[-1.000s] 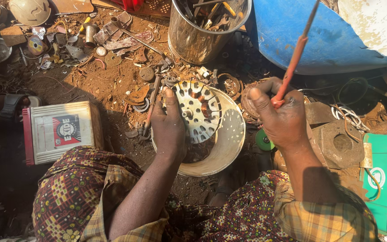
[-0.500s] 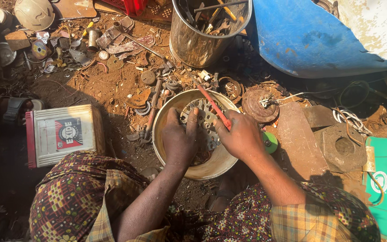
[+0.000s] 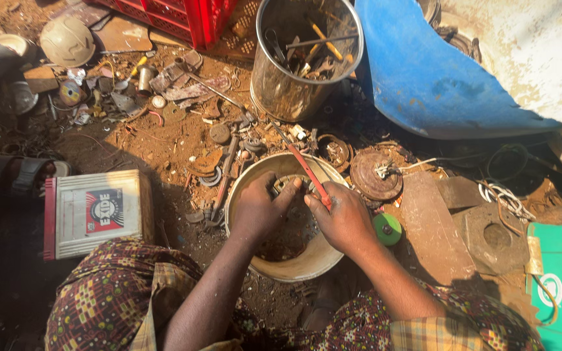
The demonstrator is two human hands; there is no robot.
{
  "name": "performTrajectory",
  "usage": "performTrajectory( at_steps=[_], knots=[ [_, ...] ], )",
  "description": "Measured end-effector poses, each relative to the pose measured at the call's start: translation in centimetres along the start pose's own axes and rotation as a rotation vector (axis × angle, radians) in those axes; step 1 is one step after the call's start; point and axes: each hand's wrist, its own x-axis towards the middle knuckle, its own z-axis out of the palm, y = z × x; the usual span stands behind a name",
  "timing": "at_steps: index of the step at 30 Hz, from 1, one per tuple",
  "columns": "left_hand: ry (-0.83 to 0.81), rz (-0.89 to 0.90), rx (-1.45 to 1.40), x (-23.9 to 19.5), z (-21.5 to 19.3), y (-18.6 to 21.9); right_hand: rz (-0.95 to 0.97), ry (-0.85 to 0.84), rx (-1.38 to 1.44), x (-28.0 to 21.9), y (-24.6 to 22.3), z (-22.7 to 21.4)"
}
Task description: The person sits on the ground and uses a screwdriver and pliers to remove copper windings from a motor stator. They repeatedly pry and pull the windings out of the slots, placing the removed pieces into a bucket.
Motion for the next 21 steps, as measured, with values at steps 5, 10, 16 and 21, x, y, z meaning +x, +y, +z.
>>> performTrajectory(
  at_steps=[5,10,16,21],
  knots=[
    [0.049,-0.077,0.014,-0.8,1.6,-0.2,0.398,-0.098,0.169,0.3,-0.1,1.1],
    [0.052,0.002,0.032,-0.5,1.6,-0.1,0.331,-0.149,0.098,0.8,0.0,1.4],
    [0.189,0.136,0.09,-0.5,2.1,-0.3,0.211,-0.219,-0.1,1.8,0.0,0.9],
    [0.184,0.027,-0.015,-0.3,1.9,-0.4,0.041,-0.101,0.086,1.9,0.6,1.9]
  ],
)
